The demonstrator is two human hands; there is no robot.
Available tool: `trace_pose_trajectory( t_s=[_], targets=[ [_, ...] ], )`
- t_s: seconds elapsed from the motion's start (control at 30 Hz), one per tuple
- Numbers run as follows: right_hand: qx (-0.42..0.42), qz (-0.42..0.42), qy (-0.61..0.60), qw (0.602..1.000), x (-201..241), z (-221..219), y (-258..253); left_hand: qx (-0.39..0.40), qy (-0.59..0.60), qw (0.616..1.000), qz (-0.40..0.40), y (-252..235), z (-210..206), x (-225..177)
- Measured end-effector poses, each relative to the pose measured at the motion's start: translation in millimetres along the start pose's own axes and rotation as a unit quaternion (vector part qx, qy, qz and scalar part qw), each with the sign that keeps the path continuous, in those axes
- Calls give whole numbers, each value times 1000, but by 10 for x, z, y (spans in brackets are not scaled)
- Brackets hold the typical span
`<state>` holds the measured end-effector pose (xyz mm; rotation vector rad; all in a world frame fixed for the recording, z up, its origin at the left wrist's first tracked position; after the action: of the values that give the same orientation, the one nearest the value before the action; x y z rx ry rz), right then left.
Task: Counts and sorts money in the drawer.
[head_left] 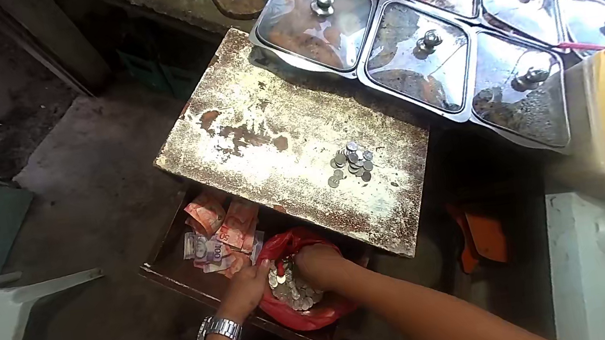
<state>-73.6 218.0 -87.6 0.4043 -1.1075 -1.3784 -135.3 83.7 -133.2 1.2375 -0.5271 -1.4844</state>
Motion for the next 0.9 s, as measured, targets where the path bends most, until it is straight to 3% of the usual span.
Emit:
trace_pose_trajectory(
  t_s=[0.3,0.47,0.9],
  targets=[
    [-82,48,-98,991,-3,-188,-166,7,5,1000,7,2,11,3],
    [-108,56,-92,988,34,-287,-301,6,-2,1000,0,-6,-3,-4],
    [-78,100,-58,990,33,-345,-334,7,1,1000,-6,-27,-17,7]
  ],
)
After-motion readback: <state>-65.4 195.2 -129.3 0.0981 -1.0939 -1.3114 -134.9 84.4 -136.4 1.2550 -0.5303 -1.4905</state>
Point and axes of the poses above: each hand's wrist, its own y-axis away from the middle knuckle, its own z-axis out of the back of the hand, x = y × z, the point moved 10 cm from there along -y, towards the middle knuckle, and after that the axes turned 10 degrees about z, right-handed, at the moved point
